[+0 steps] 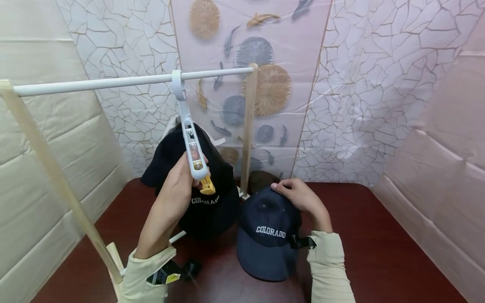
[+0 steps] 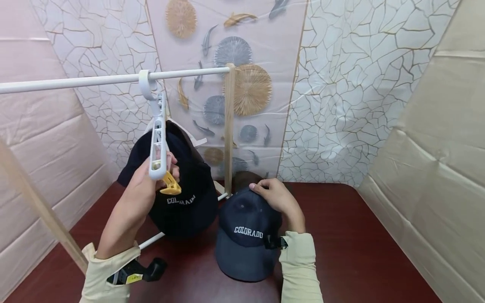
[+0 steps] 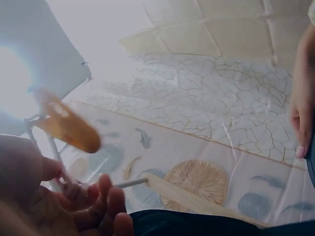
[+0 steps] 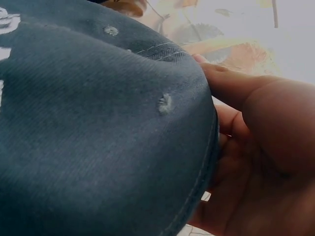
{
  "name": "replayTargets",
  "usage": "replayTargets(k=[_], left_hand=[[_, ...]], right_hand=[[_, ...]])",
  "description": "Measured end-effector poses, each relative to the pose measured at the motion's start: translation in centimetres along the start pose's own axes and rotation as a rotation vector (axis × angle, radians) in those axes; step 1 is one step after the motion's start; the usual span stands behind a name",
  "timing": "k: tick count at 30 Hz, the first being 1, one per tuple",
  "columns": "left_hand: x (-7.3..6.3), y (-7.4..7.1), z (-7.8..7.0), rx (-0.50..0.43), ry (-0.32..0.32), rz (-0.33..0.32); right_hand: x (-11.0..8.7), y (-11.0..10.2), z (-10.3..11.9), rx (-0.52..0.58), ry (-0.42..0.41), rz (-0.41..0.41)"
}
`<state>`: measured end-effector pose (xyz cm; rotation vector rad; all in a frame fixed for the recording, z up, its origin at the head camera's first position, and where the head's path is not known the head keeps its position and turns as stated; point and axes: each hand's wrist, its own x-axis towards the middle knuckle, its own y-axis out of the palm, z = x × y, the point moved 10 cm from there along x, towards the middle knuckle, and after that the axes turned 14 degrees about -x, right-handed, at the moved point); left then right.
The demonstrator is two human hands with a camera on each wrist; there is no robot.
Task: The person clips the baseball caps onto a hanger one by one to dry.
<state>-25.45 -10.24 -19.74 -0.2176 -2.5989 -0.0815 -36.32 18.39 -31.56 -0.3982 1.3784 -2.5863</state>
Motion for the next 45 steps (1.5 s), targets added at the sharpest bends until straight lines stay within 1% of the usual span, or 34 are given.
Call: replayTargets(k=[1, 5, 9, 12, 17, 23, 27, 33, 36, 41, 45], left_hand=[[0.0, 0.0, 0.2, -0.019, -0.013, 0.010], [-0.1, -0.8, 1.0, -0.034, -0.048, 0.001], [-0.2, -1.3, 1.3, -0.063, -0.053, 0.003], [0.0, -1.3, 1.5, -0.115, -0.059, 0.001], [0.4, -1.2, 1.8, -0.186, -0.064, -0.031], [0.5, -1.3, 1.8, -0.213, -0.040, -0.070], [0.4, -1.6, 1.6, -0.217, -0.017, -0.100], [0.3, -2.2, 1.1, -0.183, 0.006, -0.173], [0.3, -2.4, 0.9, -0.164, 0.019, -0.198], [0.3, -2.5, 0.6, -0.174, 0.042, -0.197], [0.3, -2.3, 0.5, -0.186, 0.055, -0.183]], right_hand=[[-0.2, -0.1, 0.0, 0.000, 0.000, 0.001], [-0.7, -0.2, 0.1, -0.012, -0.007, 0.010], [-0.9, -0.4, 0.6, -0.035, -0.028, 0.012], [-1.2, -0.8, 1.2, -0.045, -0.047, 0.007], [-1.8, -1.8, 2.2, -0.026, -0.073, -0.019], [-2.7, -2.8, 3.5, -0.010, -0.082, -0.055], [-3.1, -3.6, 4.7, -0.014, -0.105, -0.075], [-3.6, -4.8, 6.6, -0.065, -0.169, -0.118], [-4.0, -5.4, 7.5, -0.079, -0.195, -0.138], [-4.7, -6.1, 8.7, -0.070, -0.233, -0.164], [-5.1, -6.2, 9.6, -0.061, -0.264, -0.169]])
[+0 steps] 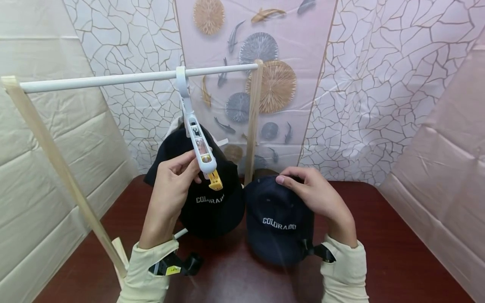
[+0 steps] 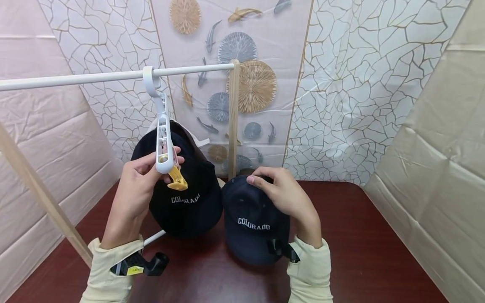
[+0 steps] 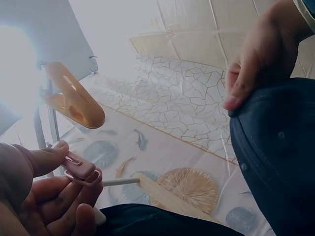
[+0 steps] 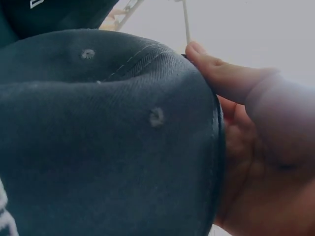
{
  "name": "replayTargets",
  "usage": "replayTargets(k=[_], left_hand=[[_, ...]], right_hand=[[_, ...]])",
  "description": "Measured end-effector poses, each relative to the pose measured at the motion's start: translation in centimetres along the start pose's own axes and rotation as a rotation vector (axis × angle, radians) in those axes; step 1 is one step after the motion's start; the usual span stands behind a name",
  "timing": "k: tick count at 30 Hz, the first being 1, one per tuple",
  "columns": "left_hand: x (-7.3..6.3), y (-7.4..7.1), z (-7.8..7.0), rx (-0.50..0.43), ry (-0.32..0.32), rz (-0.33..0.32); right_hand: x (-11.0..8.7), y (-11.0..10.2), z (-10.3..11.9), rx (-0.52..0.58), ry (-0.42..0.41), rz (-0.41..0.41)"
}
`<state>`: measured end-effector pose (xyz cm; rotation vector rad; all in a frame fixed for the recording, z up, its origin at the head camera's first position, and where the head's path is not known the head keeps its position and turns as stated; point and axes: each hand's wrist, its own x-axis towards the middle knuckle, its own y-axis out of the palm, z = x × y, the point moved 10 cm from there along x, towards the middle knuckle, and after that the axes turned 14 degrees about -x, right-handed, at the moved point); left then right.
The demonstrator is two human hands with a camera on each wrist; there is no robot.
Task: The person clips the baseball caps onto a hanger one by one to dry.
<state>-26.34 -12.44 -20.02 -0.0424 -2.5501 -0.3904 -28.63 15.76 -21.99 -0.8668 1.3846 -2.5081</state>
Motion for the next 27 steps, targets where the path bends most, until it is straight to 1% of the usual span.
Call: replayTargets(k=[4, 7, 11, 18, 22, 27], left_hand=[[0.0, -0.1, 0.0, 0.015, 0.004, -0.002], [0.0, -0.2, -0.1, 0.044, 0.002, -0.007], [0.0, -0.3, -0.1, 0.061, -0.007, -0.013], [0.0, -0.2, 0.0, 0.030, -0.015, -0.023], [0.0, -0.2, -0.1, 0.025, -0.001, -0.031], [-0.1, -0.2, -0.3, 0.021, 0.013, -0.036]], right_hand=[[-0.2, -0.1, 1.1, -0.015, -0.038, 0.006], [-0.5, -0.4, 1.8, -0.020, -0.064, 0.019], [-1.0, -0.7, 2.4, 0.014, -0.086, 0.047], [-1.5, -0.6, 3.0, 0.121, -0.128, 0.103], [-1.5, -0.7, 3.3, 0.145, -0.152, 0.105], [-1.6, -0.4, 3.8, 0.141, -0.216, 0.113]])
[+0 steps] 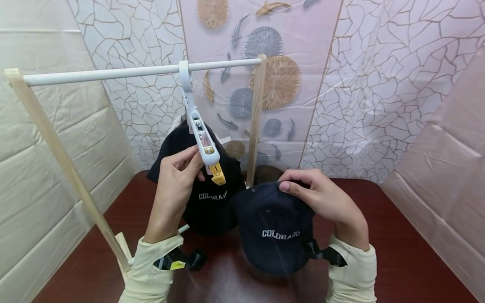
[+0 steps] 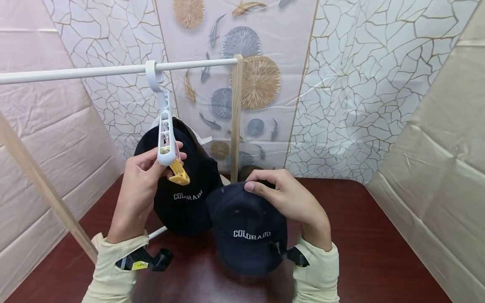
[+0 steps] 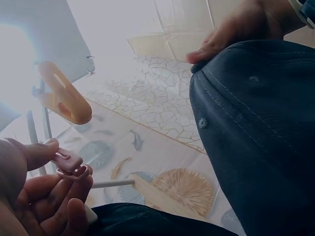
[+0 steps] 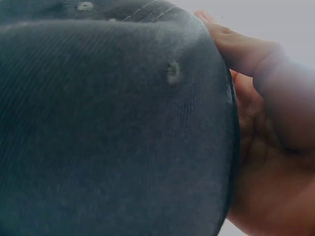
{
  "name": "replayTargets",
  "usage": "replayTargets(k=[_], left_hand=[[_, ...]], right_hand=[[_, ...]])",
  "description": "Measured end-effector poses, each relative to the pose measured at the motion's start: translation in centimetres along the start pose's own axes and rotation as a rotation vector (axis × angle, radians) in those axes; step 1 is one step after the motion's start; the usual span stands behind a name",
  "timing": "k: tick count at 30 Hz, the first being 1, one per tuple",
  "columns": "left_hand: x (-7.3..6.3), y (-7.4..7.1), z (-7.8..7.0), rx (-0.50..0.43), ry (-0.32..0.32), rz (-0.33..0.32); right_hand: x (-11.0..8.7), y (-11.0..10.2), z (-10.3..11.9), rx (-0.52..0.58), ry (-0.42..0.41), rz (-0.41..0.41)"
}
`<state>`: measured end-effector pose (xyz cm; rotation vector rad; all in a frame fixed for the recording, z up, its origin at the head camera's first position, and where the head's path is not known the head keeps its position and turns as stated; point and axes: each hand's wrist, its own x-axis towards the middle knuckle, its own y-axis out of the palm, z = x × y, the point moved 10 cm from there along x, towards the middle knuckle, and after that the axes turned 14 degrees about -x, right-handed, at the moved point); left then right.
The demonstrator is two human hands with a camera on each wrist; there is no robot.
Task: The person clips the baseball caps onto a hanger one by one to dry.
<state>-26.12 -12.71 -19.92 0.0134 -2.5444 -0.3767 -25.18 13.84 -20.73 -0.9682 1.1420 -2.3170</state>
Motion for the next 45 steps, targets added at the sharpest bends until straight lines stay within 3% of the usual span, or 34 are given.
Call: replayTargets(k=[7, 13, 20, 32, 45], left_hand=[[0.2, 0.0, 0.1, -0.021, 0.008, 0.002], [0.0, -0.2, 0.2, -0.002, 0.006, -0.009], [-0.2, -0.4, 0.1, -0.003, 0.015, -0.014], [-0.2, -0.1, -0.2, -0.061, 0.028, -0.015], [-0.3, 0.0, -0.7, -0.089, 0.048, 0.001]], right_hand=[[0.3, 0.0, 0.3, 0.014, -0.055, -0.005], [0.8, 1.2, 0.7, 0.081, -0.105, 0.018], [2.1, 2.5, 1.5, 0.120, -0.145, -0.009], [3.1, 3.1, 1.9, 0.143, -0.120, -0.063], [4.7, 4.9, 3.0, 0.210, -0.154, -0.050]])
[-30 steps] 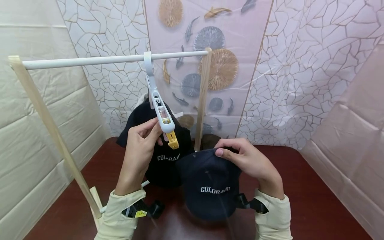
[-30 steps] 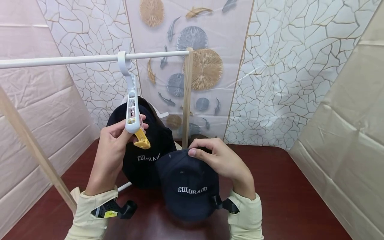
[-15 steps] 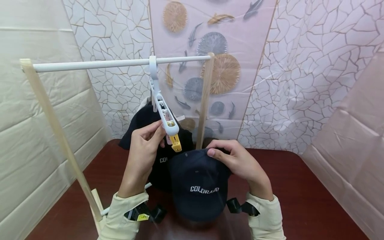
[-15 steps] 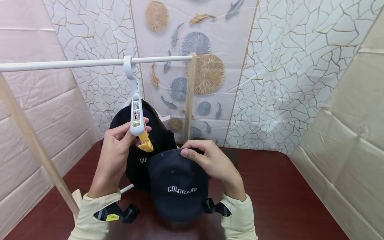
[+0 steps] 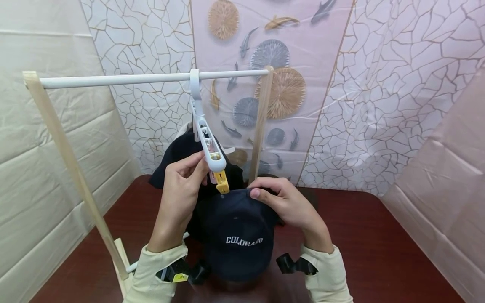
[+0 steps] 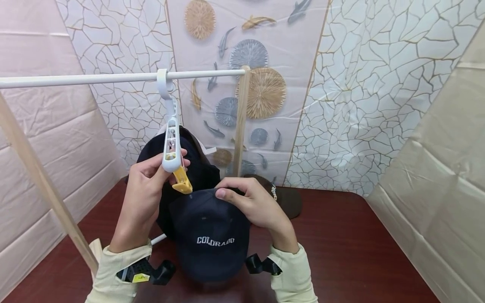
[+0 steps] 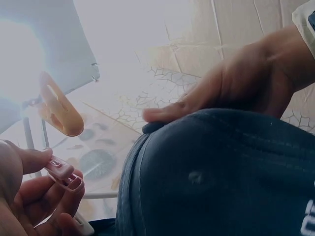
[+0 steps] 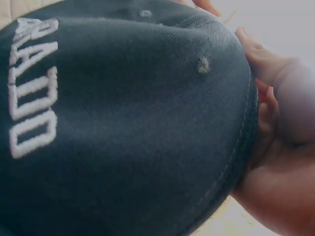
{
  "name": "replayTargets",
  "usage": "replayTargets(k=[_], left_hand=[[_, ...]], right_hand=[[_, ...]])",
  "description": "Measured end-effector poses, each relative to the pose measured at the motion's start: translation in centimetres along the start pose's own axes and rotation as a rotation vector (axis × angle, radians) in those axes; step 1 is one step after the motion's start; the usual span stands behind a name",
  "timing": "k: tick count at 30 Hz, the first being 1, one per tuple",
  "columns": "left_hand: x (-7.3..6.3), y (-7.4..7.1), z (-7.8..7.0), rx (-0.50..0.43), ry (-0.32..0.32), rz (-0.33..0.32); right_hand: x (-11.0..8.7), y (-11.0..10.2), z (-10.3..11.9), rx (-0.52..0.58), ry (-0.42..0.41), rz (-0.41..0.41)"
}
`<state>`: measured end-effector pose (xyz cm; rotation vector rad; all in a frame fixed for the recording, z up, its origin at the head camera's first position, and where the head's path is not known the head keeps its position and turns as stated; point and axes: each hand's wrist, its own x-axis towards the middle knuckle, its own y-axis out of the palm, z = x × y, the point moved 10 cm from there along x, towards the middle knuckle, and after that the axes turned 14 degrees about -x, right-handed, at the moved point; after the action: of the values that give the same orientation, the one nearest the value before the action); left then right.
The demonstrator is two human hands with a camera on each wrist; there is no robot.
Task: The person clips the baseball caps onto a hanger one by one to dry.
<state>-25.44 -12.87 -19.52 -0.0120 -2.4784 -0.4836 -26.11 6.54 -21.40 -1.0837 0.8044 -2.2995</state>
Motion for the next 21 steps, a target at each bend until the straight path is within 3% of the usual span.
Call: replayTargets(k=[9, 21], left_hand=[[-0.2, 0.1, -0.4, 0.021, 0.030, -0.004], [-0.1, 0.1, -0.6, 0.021, 0.062, -0.011]], right_hand=[[0.9, 1.4, 0.8, 0.020, -0.011, 0.020], [2.6, 3.2, 1.7, -0.037, -0.024, 0.077]])
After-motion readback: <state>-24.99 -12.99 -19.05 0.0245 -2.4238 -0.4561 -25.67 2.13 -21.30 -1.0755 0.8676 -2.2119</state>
